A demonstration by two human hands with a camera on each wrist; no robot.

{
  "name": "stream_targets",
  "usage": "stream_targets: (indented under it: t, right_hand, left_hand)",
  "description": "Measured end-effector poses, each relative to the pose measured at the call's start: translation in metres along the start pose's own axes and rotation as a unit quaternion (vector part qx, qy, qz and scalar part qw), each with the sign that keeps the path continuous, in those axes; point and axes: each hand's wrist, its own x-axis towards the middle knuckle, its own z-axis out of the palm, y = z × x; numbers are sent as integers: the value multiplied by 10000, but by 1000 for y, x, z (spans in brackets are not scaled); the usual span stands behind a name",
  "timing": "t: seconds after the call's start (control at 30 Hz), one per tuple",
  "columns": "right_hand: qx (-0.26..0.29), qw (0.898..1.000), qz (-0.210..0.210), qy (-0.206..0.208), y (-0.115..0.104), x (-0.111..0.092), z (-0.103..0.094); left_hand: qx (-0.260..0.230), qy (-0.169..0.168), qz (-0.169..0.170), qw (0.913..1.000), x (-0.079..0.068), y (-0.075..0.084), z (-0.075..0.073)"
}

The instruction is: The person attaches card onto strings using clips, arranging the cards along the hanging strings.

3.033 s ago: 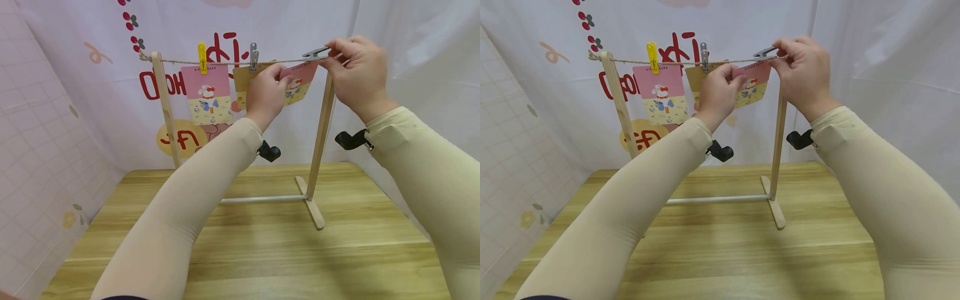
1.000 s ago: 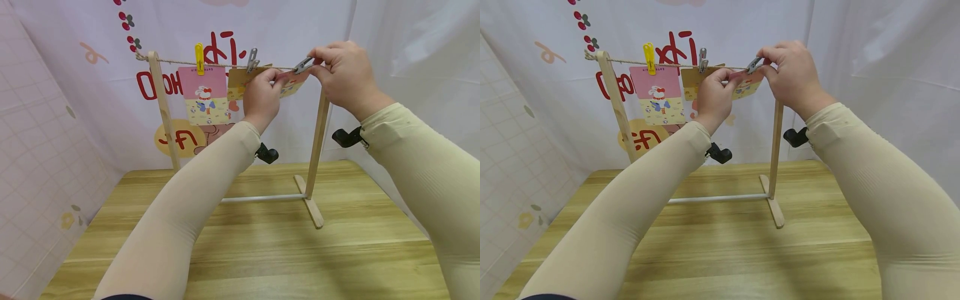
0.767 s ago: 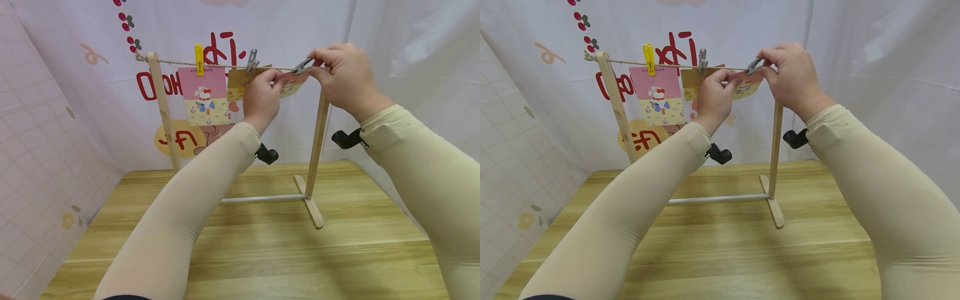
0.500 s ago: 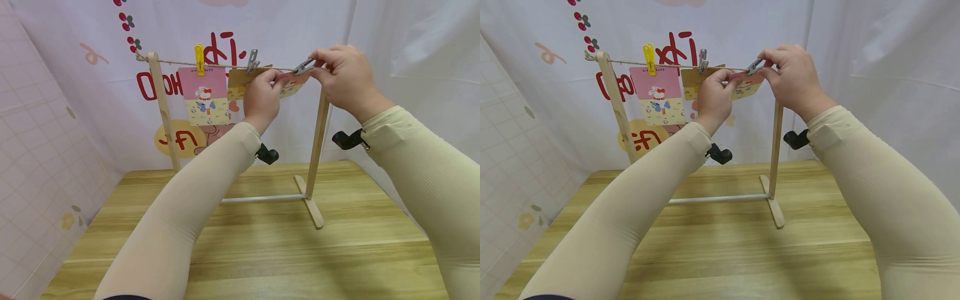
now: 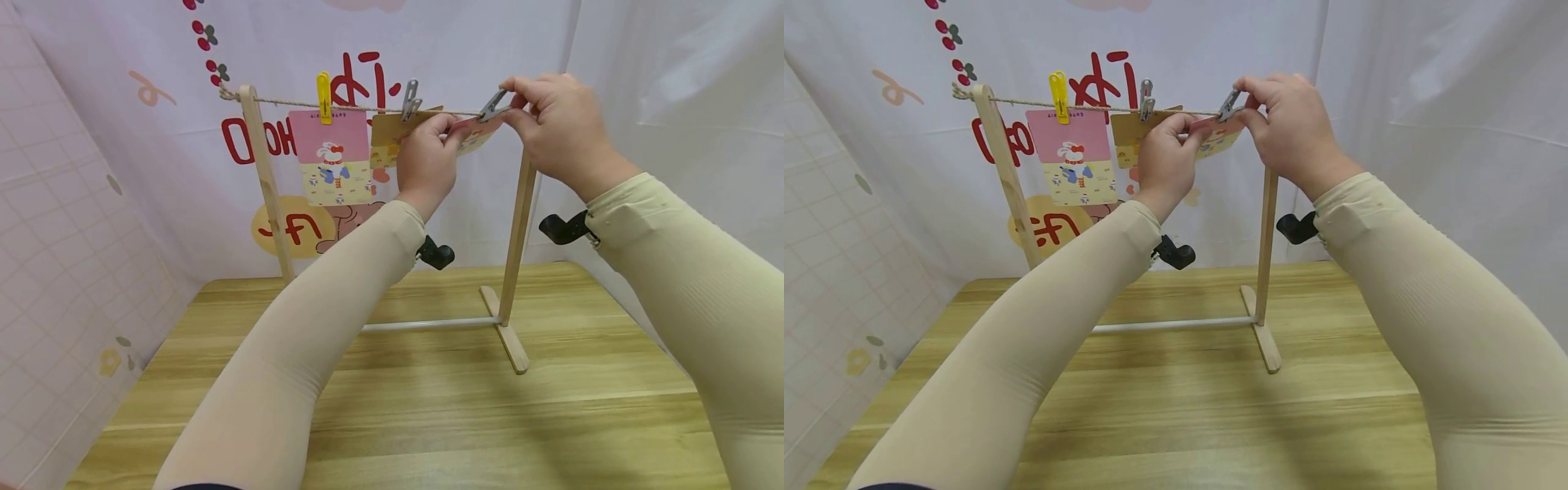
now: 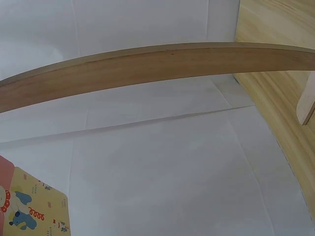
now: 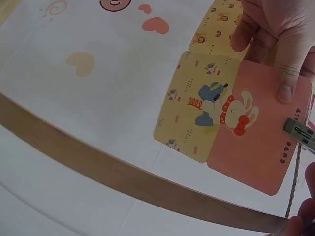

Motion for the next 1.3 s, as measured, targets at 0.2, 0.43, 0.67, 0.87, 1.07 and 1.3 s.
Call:
stream_targets:
  t: [0.2,0.43,0.67,0.87,1.07,1.3]
  right_hand:
    - [59,10000,30,-29,-1,1,1]
    - [119,9998,167,53,-2,0,2]
    - [185,9994,270,62,-3,1,3]
    - [288,9989,348,141,-2,1,4]
    - [301,9986,393,161,-1,2,5]
    - [297,9986,412,172,-2,1,5]
  left_hand:
    - [16,25,36,10000,-2,0,-2]
    - [-59,7,154,9999,-7,-6,-7]
    - [-178,-103,220,9995,-15,-8,-11]
    - [-359,-199,296,9987,-23,-9,-14]
    - [-390,-159,400,9983,-28,-10,-16]
    - [-273,-101,527,9982,-34,-13,-21]
